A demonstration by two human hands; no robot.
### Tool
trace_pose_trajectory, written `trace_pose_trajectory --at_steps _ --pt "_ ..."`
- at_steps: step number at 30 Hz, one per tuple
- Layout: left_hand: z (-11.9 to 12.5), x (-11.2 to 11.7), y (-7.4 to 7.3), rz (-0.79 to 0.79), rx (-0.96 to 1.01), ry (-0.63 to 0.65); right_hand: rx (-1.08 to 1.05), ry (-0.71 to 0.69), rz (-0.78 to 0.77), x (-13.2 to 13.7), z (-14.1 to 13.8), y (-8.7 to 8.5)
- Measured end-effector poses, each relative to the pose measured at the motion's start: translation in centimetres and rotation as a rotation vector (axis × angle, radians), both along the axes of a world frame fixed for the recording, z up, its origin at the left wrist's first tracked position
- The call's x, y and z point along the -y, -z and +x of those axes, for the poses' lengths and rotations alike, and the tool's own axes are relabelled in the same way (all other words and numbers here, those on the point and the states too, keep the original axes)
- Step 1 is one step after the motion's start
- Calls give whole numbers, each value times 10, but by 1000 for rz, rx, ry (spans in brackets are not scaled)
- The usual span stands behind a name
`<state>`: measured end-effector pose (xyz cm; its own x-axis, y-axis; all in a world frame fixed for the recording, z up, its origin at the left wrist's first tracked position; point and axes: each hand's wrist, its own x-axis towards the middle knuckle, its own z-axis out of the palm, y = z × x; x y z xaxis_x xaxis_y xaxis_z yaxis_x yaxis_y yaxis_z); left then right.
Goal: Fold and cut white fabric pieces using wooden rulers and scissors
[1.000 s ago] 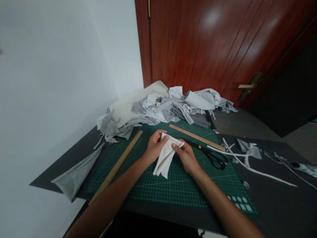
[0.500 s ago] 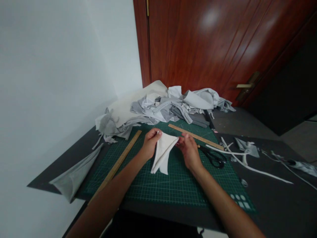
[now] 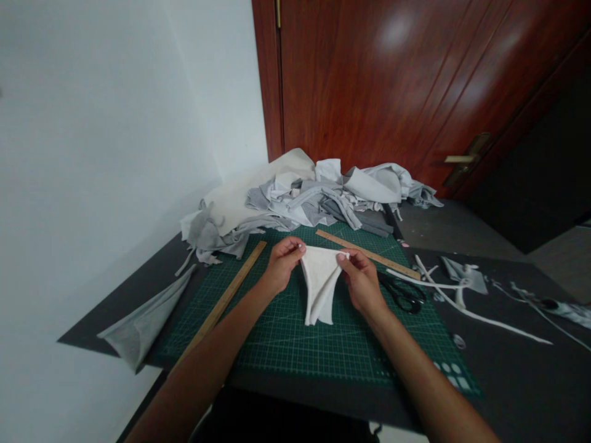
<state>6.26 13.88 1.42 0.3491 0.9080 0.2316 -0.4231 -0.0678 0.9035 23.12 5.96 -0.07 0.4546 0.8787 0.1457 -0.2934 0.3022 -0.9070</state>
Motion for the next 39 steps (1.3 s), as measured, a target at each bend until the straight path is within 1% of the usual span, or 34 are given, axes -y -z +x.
trace_pose_trajectory --at_steps 6,10,16,18,19,21,23,25,27,29,31,33,36,39 --pt "-2 -2 3 43 -83 -32 13 32 14 -1 5 0" --pt "-2 -5 2 15 -29 -71 65 75 66 -2 7 1" --pt "-2 -3 -2 -17 38 -66 75 94 112 -1 6 0" --pt "0 -1 0 -35 29 -33 92 111 111 -1 6 0" --pt "2 0 2 -51 -1 5 102 119 106 -1 6 1" --pt "7 4 7 -76 -96 110 120 120 95 -2 6 2" --pt "13 8 13 -68 -164 204 134 112 93 -1 6 3" --pt "17 11 17 -44 -167 224 132 113 88 0 6 1" --pt "19 13 19 -42 -141 201 115 86 59 1 4 -1" --pt "18 12 18 -52 -116 170 89 11 6 2 0 -2" --pt "16 11 17 -56 -102 148 77 -54 -48 2 -4 -1" --pt "14 9 16 -58 -103 144 88 -78 -79 1 -6 2" --pt "12 6 16 -59 -120 117 110 -23 -52 -1 -4 9" --pt "12 3 18 -31 -154 27 66 54 -29 -4 1 12"
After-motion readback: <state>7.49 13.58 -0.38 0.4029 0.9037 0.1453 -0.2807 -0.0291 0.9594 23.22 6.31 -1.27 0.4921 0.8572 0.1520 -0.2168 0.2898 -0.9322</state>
